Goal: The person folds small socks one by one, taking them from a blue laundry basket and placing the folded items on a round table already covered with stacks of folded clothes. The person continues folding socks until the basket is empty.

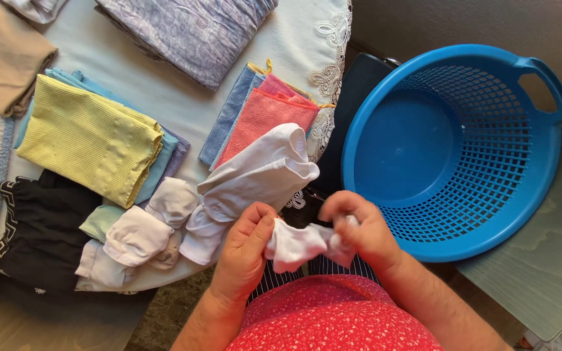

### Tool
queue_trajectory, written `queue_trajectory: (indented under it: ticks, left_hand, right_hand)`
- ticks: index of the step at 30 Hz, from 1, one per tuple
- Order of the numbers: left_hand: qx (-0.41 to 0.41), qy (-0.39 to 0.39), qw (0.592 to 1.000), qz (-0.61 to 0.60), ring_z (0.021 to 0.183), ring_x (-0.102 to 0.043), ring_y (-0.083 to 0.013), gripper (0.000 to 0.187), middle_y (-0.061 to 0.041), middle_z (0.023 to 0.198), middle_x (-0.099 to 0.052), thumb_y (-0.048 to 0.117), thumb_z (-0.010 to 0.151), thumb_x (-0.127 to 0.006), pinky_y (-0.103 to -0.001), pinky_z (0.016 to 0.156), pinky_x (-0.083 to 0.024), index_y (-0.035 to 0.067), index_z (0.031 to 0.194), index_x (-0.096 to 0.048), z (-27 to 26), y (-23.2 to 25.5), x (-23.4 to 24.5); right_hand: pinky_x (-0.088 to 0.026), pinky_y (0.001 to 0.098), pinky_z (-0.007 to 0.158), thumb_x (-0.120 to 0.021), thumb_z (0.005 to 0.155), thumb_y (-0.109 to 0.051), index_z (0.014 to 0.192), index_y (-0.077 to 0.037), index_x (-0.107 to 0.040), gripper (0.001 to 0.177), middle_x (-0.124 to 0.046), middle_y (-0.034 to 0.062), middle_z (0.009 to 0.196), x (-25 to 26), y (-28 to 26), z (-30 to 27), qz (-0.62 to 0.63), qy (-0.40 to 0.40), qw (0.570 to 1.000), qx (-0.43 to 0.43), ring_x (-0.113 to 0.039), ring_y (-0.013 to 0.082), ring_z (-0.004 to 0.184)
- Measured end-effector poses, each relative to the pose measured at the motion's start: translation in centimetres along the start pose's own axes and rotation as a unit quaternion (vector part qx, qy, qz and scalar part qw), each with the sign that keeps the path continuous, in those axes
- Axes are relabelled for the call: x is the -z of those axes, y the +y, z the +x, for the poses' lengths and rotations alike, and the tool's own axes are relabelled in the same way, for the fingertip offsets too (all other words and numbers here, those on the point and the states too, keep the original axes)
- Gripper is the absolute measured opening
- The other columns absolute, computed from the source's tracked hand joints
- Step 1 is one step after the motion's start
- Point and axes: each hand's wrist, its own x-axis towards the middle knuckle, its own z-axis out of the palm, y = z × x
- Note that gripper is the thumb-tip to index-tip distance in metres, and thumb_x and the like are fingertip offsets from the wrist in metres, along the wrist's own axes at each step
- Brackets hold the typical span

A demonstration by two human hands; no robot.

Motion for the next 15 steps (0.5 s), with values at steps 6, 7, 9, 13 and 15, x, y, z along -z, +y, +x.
queue_trajectory:
  ticks: [6, 7, 9, 13, 15]
  left_hand:
    - [0.041, 0.002, 0.999, 0.021, 0.066, -0.054, -0.0079, 0.014, -0.004, 0.082, -0.064, 0.021, 0.103, -0.057, -0.023, 0.060, -0.042, 0.008, 0.100, -0.058, -0.1, 0.2, 0.0]
    - [0.052, -0.068, 0.993, 0.077, 0.078, -0.054, -0.0078, 0.036, -0.003, 0.096, -0.063, 0.028, 0.091, -0.068, -0.023, 0.068, -0.044, 0.008, 0.117, -0.054, -0.4, 0.2, 0.7]
    - [0.058, -0.135, 0.980, 0.135, 0.091, -0.055, -0.0077, 0.068, -0.001, 0.111, -0.061, 0.035, 0.079, -0.080, -0.023, 0.077, -0.045, 0.008, 0.134, -0.050, -0.8, 0.3, 1.7]
    - [0.022, -0.159, 0.931, 0.328, 0.089, -0.061, -0.0093, 0.029, 0.002, 0.098, -0.069, 0.012, 0.077, -0.073, -0.025, 0.079, -0.050, 0.008, 0.106, -0.072, -1.5, 0.7, 4.9]
    - [-0.007, -0.140, 0.916, 0.376, 0.082, -0.063, -0.0107, 0.019, 0.001, 0.088, -0.070, 0.009, 0.076, -0.068, -0.026, 0.075, -0.050, 0.010, 0.094, -0.075, -1.5, 1.0, 7.2]
  right_hand:
    - [-0.044, 0.0220, 0.054, -0.075, 0.090, -0.023, 0.091, -0.009, -0.070, 0.014, -0.066, -0.0008, 0.071, -2.5, -1.6, -0.7, -0.081, -0.162, 0.982, -0.059, -0.057, 0.0056, 0.060]
    - [-0.042, 0.0220, 0.055, -0.075, 0.090, -0.024, 0.096, -0.012, -0.067, 0.016, -0.066, -0.0012, 0.075, -2.2, -0.6, -0.9, 0.027, -0.113, 0.989, -0.086, -0.056, 0.0051, 0.063]
    - [-0.040, 0.0218, 0.056, -0.075, 0.090, -0.025, 0.100, -0.014, -0.064, 0.018, -0.065, -0.0016, 0.079, -1.8, 0.5, -0.8, 0.135, -0.066, 0.983, -0.110, -0.056, 0.0046, 0.065]
    - [-0.049, 0.0280, 0.070, -0.069, 0.093, -0.017, 0.112, -0.010, -0.059, 0.023, -0.070, 0.0091, 0.101, -0.6, 1.4, -0.2, 0.226, -0.016, 0.973, -0.051, -0.064, 0.0135, 0.082]
    - [-0.053, 0.0313, 0.075, -0.070, 0.093, -0.016, 0.116, -0.009, -0.058, 0.027, -0.071, 0.0124, 0.106, 0.1, 1.9, 0.3, 0.245, -0.024, 0.969, -0.014, -0.068, 0.0185, 0.089]
